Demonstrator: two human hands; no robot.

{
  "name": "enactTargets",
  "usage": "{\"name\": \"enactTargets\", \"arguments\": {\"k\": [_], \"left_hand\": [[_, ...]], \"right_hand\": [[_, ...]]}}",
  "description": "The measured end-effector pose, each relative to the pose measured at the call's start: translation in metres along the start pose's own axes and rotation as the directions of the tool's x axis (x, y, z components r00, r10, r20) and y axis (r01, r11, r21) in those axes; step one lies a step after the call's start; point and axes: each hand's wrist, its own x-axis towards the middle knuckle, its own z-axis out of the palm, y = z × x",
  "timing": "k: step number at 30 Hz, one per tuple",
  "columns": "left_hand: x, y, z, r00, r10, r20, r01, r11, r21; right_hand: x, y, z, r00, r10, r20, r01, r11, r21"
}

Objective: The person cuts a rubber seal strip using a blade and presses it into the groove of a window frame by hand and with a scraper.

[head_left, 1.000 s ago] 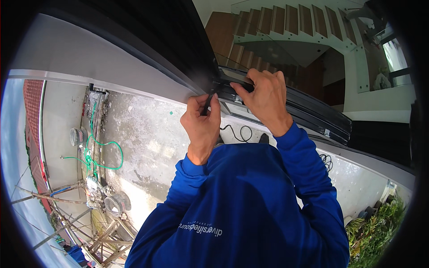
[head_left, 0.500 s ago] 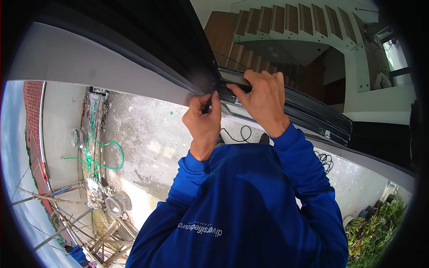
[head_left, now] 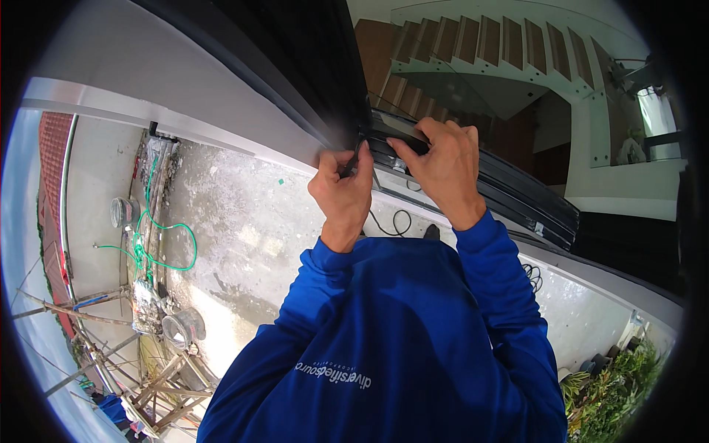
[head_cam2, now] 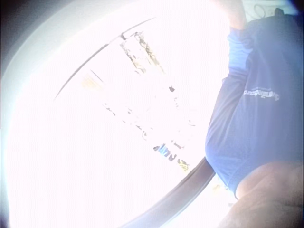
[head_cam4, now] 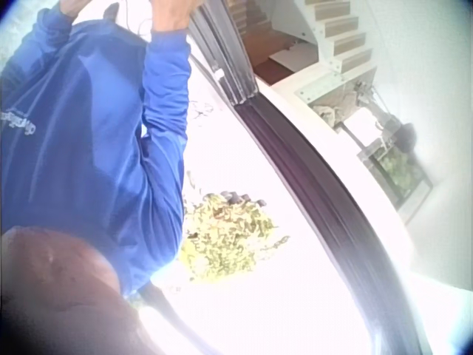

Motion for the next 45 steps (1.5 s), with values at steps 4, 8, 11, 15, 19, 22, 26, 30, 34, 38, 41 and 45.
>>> {"name": "enactTargets", "arguments": {"k": [4, 8, 11, 15, 19, 22, 26, 30, 34, 38, 41, 45], "left_hand": [[0.0, 0.006, 0.0, 0.998, -0.062, -0.009, 0.061, 0.996, -0.062], [0.002, 0.004, -0.001, 0.999, -0.036, -0.009, 0.035, 0.998, -0.045], [0.002, 0.003, 0.0, 0.999, -0.04, -0.006, 0.04, 0.994, -0.099], [0.003, 0.001, 0.005, 0.996, -0.088, -0.008, 0.086, 0.991, -0.102], [0.005, -0.001, 0.012, 0.996, -0.088, -0.027, 0.087, 0.996, -0.037], [0.005, 0.003, 0.012, 0.992, -0.119, -0.037, 0.116, 0.991, -0.067], [0.004, 0.006, 0.013, 0.984, -0.175, -0.023, 0.17, 0.975, -0.145], [0.004, 0.009, 0.013, 0.979, -0.202, -0.022, 0.194, 0.962, -0.193], [0.004, 0.006, 0.012, 0.982, -0.185, -0.026, 0.178, 0.969, -0.169], [0.003, 0.008, 0.008, 0.98, -0.201, 0.001, 0.196, 0.957, -0.212], [0.001, 0.015, -0.002, 0.974, -0.22, 0.054, 0.225, 0.964, -0.139], [0.003, 0.028, -0.009, 0.954, -0.29, 0.075, 0.297, 0.948, -0.112]], "right_hand": [[0.0, -0.001, -0.001, 1.0, 0.022, 0.01, -0.022, 1.0, 0.003], [0.001, -0.003, -0.004, 0.993, 0.089, 0.079, -0.089, 0.996, -0.002], [0.0, -0.003, -0.004, 0.993, 0.087, 0.083, -0.088, 0.996, 0.004], [0.0, -0.004, -0.004, 0.993, 0.088, 0.073, -0.088, 0.996, -0.004], [0.0, -0.003, -0.003, 0.996, 0.071, 0.052, -0.071, 0.997, -0.001], [0.0, -0.002, -0.003, 0.997, 0.064, 0.053, -0.065, 0.998, 0.013], [0.0, -0.002, -0.003, 0.997, 0.068, 0.046, -0.068, 0.998, 0.006], [-0.001, -0.001, -0.002, 0.996, 0.071, 0.051, -0.072, 0.997, 0.006], [-0.002, -0.003, -0.003, 0.996, 0.075, 0.045, -0.076, 0.997, 0.006], [-0.002, -0.001, -0.001, 0.997, 0.066, 0.031, -0.066, 0.998, 0.008], [-0.002, -0.002, -0.001, 0.998, 0.063, 0.031, -0.063, 0.998, 0.007], [-0.002, -0.002, -0.005, 0.999, 0.03, 0.035, -0.031, 0.999, 0.025]]}}
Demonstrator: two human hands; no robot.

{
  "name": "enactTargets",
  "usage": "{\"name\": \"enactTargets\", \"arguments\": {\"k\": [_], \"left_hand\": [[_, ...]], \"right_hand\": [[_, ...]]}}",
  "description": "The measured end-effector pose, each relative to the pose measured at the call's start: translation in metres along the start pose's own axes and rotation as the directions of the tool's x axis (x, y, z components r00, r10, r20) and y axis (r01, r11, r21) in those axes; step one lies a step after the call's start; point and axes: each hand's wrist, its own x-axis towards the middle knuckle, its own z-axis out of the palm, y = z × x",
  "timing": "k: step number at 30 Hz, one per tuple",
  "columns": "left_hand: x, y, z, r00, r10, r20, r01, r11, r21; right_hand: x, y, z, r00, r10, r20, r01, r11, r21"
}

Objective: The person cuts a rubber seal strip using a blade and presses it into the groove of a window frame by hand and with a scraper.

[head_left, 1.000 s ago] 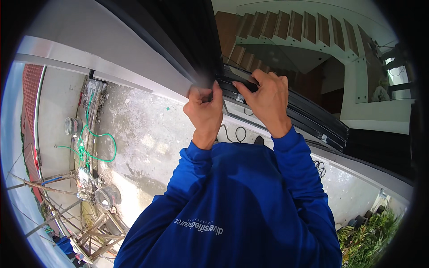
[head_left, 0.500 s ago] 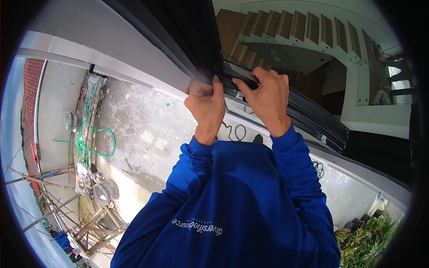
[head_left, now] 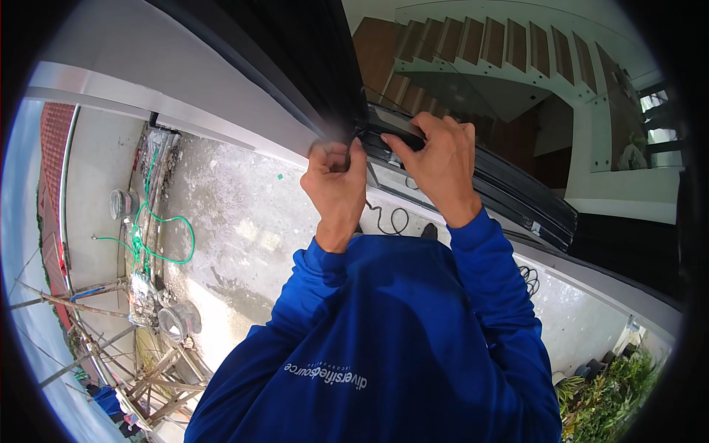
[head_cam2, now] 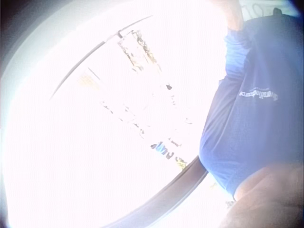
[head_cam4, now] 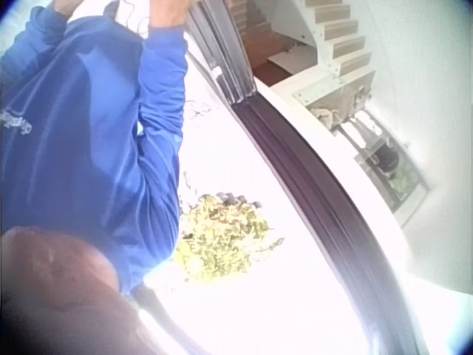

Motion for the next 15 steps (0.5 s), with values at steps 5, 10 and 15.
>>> {"name": "enactTargets", "arguments": {"k": [5, 10, 15], "left_hand": [[0.0, -0.002, -0.005, 1.0, -0.02, -0.009, 0.021, 0.996, 0.084], [-0.003, -0.004, -0.01, 0.998, -0.061, 0.035, 0.058, 0.995, 0.075], [-0.007, -0.006, -0.013, 0.993, -0.088, 0.074, 0.085, 0.995, 0.041]], "right_hand": [[-0.016, -0.02, -0.015, 0.999, -0.005, -0.043, 0.013, 0.98, 0.198], [-0.036, -0.037, -0.028, 0.97, 0.118, 0.214, -0.193, 0.907, 0.374], [-0.037, -0.037, -0.023, 0.972, 0.011, 0.235, -0.066, 0.972, 0.227]]}}
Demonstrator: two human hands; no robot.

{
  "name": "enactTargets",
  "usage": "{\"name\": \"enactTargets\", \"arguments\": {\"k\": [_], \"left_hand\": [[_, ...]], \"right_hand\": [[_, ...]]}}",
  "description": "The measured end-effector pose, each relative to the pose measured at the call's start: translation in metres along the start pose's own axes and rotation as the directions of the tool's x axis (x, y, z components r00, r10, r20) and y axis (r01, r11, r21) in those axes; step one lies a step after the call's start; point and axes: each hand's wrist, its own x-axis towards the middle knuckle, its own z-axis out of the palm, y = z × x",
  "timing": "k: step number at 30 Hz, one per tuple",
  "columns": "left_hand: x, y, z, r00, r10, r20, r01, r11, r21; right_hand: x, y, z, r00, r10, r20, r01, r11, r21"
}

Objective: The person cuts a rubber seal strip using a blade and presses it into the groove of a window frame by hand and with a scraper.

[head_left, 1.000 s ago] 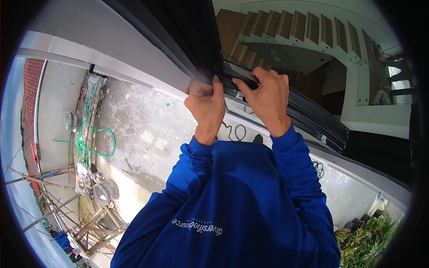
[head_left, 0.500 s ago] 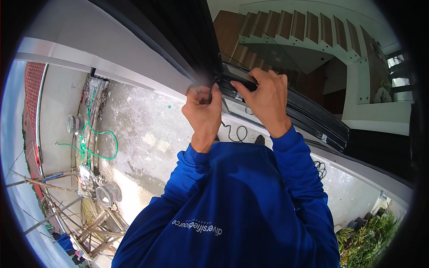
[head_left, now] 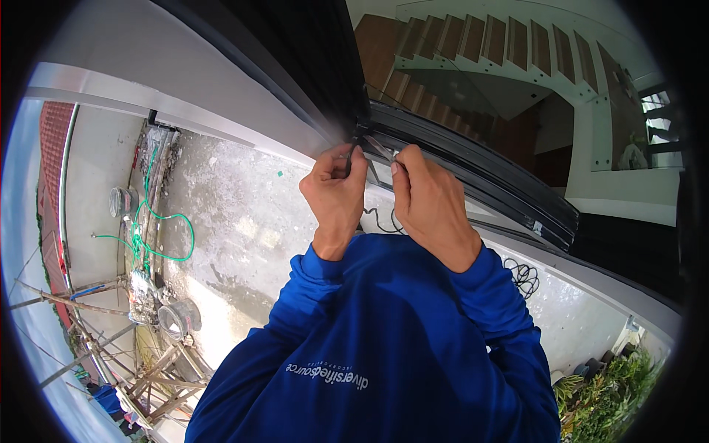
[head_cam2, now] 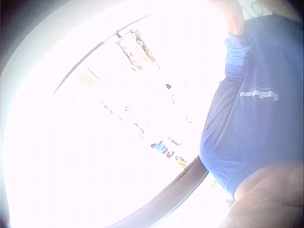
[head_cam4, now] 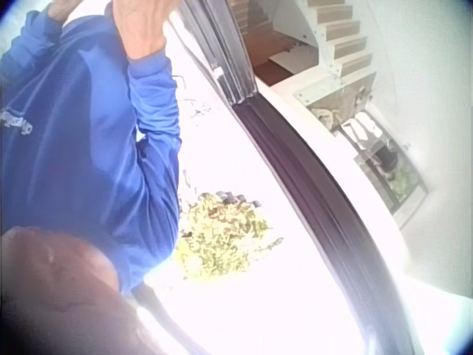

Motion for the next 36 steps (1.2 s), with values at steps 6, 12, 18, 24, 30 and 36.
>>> {"name": "enactTargets", "arguments": {"k": [6, 12, 18, 24, 30, 36], "left_hand": [[-0.004, 0.004, -0.003, 0.999, 0.003, 0.033, -0.001, 0.998, -0.06], [-0.003, 0.005, -0.002, 0.999, -0.025, 0.037, 0.028, 0.995, -0.091], [-0.003, 0.006, -0.002, 0.997, -0.04, 0.059, 0.046, 0.994, -0.099], [-0.008, 0.003, -0.002, 0.996, 0.062, 0.068, -0.057, 0.995, -0.077], [-0.006, -0.007, -0.004, 0.99, 0.1, 0.099, -0.092, 0.992, -0.084], [-0.013, -0.004, -0.004, 0.984, 0.148, 0.104, -0.137, 0.985, -0.101]], "right_hand": [[0.002, 0.003, 0.007, 0.995, -0.101, 0.009, 0.101, 0.992, -0.072], [0.005, 0.006, 0.01, 0.995, -0.099, 0.027, 0.101, 0.992, -0.077], [0.003, 0.007, 0.01, 0.992, -0.122, 0.019, 0.123, 0.988, -0.091], [0.007, 0.004, 0.015, 0.995, -0.079, 0.062, 0.084, 0.992, -0.096], [0.005, 0.004, 0.008, 0.995, -0.055, 0.087, 0.059, 0.997, -0.048], [0.011, 0.005, 0.014, 0.993, -0.079, 0.084, 0.085, 0.994, -0.064]]}}
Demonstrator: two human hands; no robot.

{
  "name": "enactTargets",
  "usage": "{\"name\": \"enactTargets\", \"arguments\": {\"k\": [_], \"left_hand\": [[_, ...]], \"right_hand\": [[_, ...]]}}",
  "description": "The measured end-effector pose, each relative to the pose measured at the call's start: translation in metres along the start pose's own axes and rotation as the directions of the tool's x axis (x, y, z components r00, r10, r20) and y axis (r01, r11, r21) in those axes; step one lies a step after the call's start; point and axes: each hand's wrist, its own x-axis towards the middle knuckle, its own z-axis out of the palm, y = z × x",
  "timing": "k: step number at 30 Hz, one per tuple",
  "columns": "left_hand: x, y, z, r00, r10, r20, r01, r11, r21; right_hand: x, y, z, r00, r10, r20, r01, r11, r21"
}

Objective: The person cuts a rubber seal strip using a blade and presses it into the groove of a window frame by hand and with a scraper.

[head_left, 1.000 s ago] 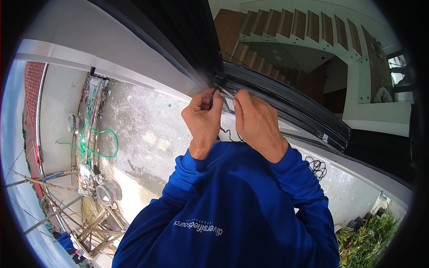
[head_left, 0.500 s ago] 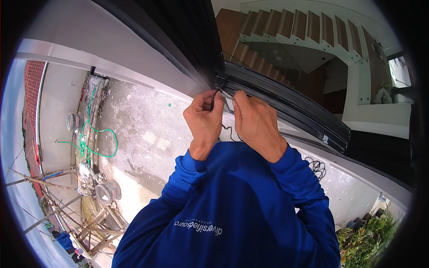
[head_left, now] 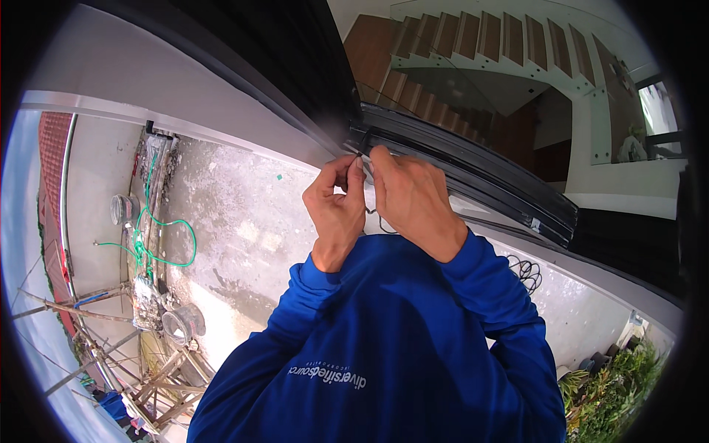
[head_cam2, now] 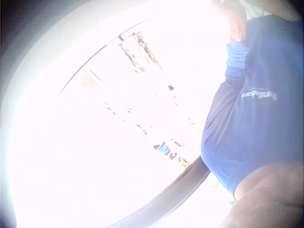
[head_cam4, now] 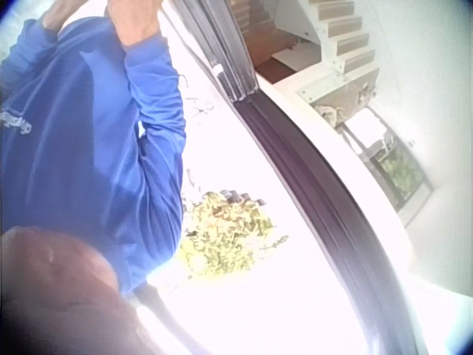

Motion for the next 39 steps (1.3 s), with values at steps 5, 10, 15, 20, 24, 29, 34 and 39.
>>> {"name": "enactTargets", "arguments": {"k": [5, 10, 15, 20, 24, 29, 34, 39], "left_hand": [[0.006, 0.001, -0.007, 0.999, -0.052, -0.016, 0.051, 0.997, -0.053], [0.0, 0.02, -0.023, 0.987, -0.152, -0.055, 0.141, 0.975, -0.171], [-0.021, 0.019, -0.051, 0.78, -0.408, 0.475, 0.623, 0.574, -0.531], [-0.031, 0.03, -0.037, 0.689, -0.43, 0.583, 0.724, 0.393, -0.566], [-0.039, 0.014, -0.036, 0.698, -0.412, 0.586, 0.716, 0.416, -0.561], [-0.036, 0.01, -0.041, 0.731, -0.477, 0.488, 0.672, 0.378, -0.637], [-0.041, -0.005, -0.043, 0.699, -0.49, 0.521, 0.708, 0.374, -0.599], [-0.04, -0.006, -0.038, 0.657, -0.531, 0.536, 0.746, 0.353, -0.565]], "right_hand": [[-0.011, 0.004, -0.004, 0.999, -0.02, 0.026, 0.02, 1.0, -0.017], [-0.021, -0.016, -0.032, 0.997, -0.004, -0.075, 0.013, 0.993, 0.116], [-0.041, -0.011, -0.052, 0.992, 0.122, 0.03, -0.126, 0.975, 0.181], [-0.044, -0.017, -0.024, 0.933, 0.189, 0.306, -0.35, 0.668, 0.657], [-0.046, -0.013, -0.018, 0.893, 0.222, 0.391, -0.44, 0.61, 0.659], [-0.025, -0.009, -0.03, 0.99, 0.087, -0.109, -0.071, 0.987, 0.142], [0.041, 0.011, -0.025, 0.967, -0.097, -0.235, 0.051, 0.98, -0.192], [0.047, 0.03, 0.001, 0.977, -0.128, -0.172, 0.118, 0.991, -0.066]]}}
